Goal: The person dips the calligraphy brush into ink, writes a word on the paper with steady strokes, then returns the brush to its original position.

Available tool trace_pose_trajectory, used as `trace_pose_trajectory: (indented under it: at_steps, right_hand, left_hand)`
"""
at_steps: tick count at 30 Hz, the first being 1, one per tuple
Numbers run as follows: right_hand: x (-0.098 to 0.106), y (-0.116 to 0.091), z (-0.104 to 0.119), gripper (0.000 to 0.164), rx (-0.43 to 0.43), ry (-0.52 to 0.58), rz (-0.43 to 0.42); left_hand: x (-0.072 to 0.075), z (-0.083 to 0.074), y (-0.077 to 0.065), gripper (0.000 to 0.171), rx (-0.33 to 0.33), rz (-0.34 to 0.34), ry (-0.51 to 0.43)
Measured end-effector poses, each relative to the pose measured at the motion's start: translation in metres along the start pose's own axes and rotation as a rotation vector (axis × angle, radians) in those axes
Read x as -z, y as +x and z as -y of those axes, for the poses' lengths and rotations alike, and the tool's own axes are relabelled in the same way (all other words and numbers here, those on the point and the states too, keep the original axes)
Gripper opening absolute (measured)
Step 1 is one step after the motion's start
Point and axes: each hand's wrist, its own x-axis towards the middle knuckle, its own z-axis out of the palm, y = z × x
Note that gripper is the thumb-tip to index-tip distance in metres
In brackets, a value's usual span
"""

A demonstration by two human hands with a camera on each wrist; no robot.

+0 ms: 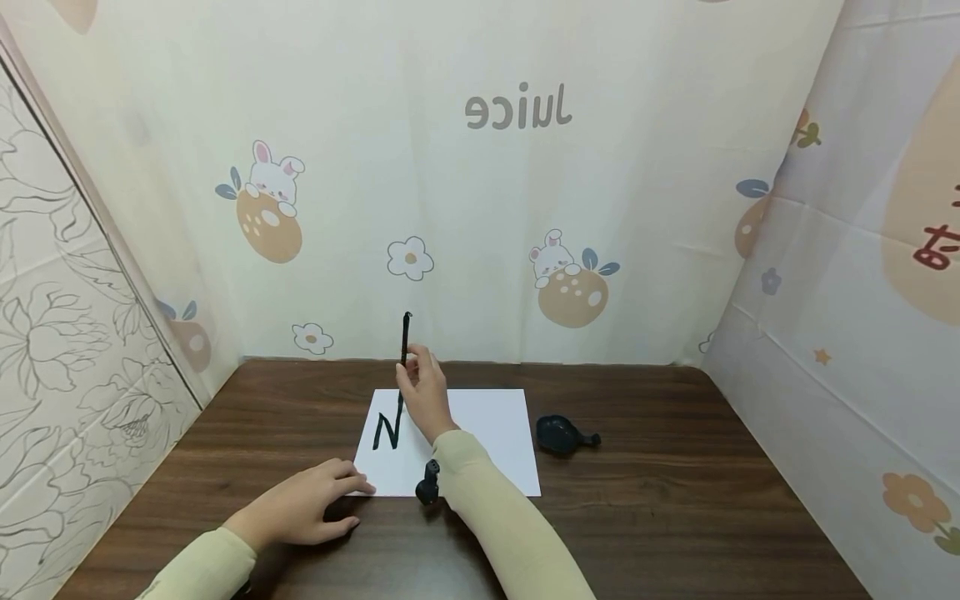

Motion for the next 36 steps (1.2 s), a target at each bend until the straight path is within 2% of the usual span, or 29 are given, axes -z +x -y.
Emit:
trace_pose_trajectory:
  at_steps: [7, 14, 25, 36]
  right_hand:
    - [0.0, 0.001, -0.001, 0.031, -0.003, 0.0, -0.004]
    - [0.002, 0.002, -0.002, 0.03, -0.012, 0.006, -0.002]
    - [0.006, 0.001, 0.0, 0.031, 0.004, 0.014, -0.029]
    - [0.018, 0.005, 0.005, 0.033, 0.043, 0.017, -0.059]
  left_hand:
    - [-0.001, 0.001, 0.0, 0.034, 0.003, 0.001, 0.0]
    - [-0.001, 0.001, 0.001, 0.034, 0.032, 0.031, -0.013]
    - [-0.003, 0.002, 0.0, 0.034, -0.008, -0.015, 0.0]
    - [-0.001, 0.0, 0.0, 0.034, 0.004, 0.004, -0.006]
